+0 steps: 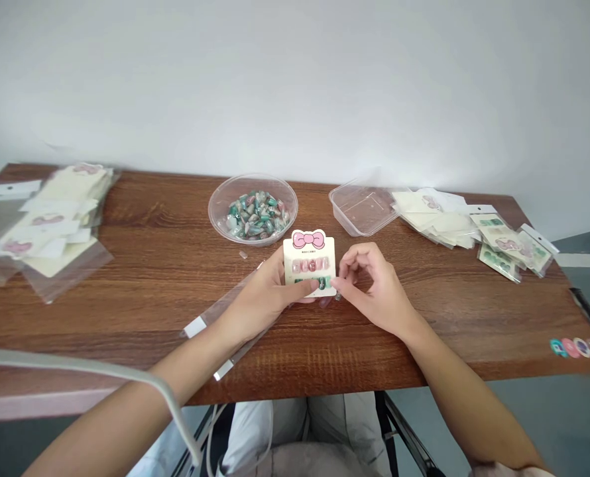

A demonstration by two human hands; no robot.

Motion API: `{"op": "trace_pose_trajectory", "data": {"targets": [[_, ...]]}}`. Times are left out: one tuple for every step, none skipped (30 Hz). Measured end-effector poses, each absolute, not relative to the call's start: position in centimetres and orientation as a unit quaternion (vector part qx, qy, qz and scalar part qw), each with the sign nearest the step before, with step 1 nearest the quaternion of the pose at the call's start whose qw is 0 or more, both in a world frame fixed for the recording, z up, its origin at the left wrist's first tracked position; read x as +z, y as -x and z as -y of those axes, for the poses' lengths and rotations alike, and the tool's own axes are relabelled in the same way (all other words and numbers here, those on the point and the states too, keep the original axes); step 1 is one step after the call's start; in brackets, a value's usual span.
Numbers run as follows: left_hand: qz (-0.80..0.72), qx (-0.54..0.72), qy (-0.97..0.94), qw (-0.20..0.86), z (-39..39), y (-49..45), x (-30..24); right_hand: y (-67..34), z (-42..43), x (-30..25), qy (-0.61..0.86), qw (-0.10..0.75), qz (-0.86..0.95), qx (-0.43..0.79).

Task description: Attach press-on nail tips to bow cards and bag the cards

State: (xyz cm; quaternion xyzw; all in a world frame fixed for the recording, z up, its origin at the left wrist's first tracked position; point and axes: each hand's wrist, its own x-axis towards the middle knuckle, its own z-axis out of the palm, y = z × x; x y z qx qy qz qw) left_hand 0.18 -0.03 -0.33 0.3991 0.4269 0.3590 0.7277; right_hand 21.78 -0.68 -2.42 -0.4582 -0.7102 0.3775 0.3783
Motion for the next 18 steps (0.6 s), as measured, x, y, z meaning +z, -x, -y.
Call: {"op": "trace_pose_trajectory", "data": {"targets": [[-0.425, 0.357, -0.401, 0.729, 0.08, -0.19, -0.24, -21.67, 0.71, -2.46, 0.457, 0.372, 0.692, 0.416], [-0.422, 0.354, -0.404, 0.730, 0.14, -0.20, -0.17, -21.55, 0.74, -2.48, 0.453, 0.360, 0.678, 0.454], [-0.418, 0.351, -0.409, 0.731, 0.19, -0.20, -0.13, -21.41, 0.77, -2.46, 0.449, 0.346, 0.665, 0.487], [-0.413, 0.350, -0.414, 0.732, 0.24, -0.20, -0.12, -21.28, 0.80, -2.42, 0.445, 0.333, 0.653, 0.515], [-0.408, 0.351, -0.420, 0.731, 0.28, -0.19, -0.14, -21.14, 0.83, -2.36, 0.441, 0.327, 0.640, 0.537], [-0.404, 0.352, -0.426, 0.729, 0.31, -0.18, -0.18, -21.02, 0.85, -2.30, 0.438, 0.326, 0.627, 0.555], [-0.401, 0.353, -0.431, 0.728, 0.34, -0.16, -0.23, -20.92, 0.87, -2.26, 0.435, 0.330, 0.614, 0.570], [-0.398, 0.354, -0.433, 0.727, 0.36, -0.15, -0.26, -20.84, 0.86, -2.25, 0.431, 0.335, 0.602, 0.582], [-0.396, 0.357, -0.432, 0.727, 0.39, -0.13, -0.28, -20.79, 0.85, -2.26, 0.429, 0.339, 0.592, 0.592], [-0.395, 0.359, -0.428, 0.729, 0.43, -0.12, -0.26, -20.76, 0.82, -2.31, 0.428, 0.342, 0.585, 0.599], [-0.392, 0.362, -0.421, 0.733, 0.47, -0.11, -0.21, -20.76, 0.79, -2.38, 0.428, 0.343, 0.579, 0.602], [-0.390, 0.364, -0.408, 0.741, 0.52, -0.11, -0.13, -20.78, 0.76, -2.45, 0.430, 0.342, 0.577, 0.605], [-0.388, 0.364, -0.391, 0.751, 0.56, -0.12, -0.04, -20.81, 0.73, -2.52, 0.431, 0.341, 0.576, 0.606], [-0.387, 0.363, -0.370, 0.763, 0.58, -0.14, 0.05, -20.86, 0.71, -2.57, 0.431, 0.341, 0.575, 0.606], [-0.386, 0.362, -0.348, 0.774, 0.59, -0.16, 0.11, -20.93, 0.70, -2.59, 0.427, 0.343, 0.576, 0.607], [-0.386, 0.363, -0.331, 0.781, 0.56, -0.20, 0.12, -20.99, 0.70, -2.59, 0.422, 0.347, 0.577, 0.608], [-0.388, 0.368, -0.317, 0.783, 0.50, -0.24, 0.06, -21.06, 0.70, -2.55, 0.416, 0.350, 0.576, 0.610], [-0.389, 0.374, -0.309, 0.783, 0.41, -0.29, -0.08, -21.12, 0.70, -2.50, 0.414, 0.351, 0.575, 0.613]]}}
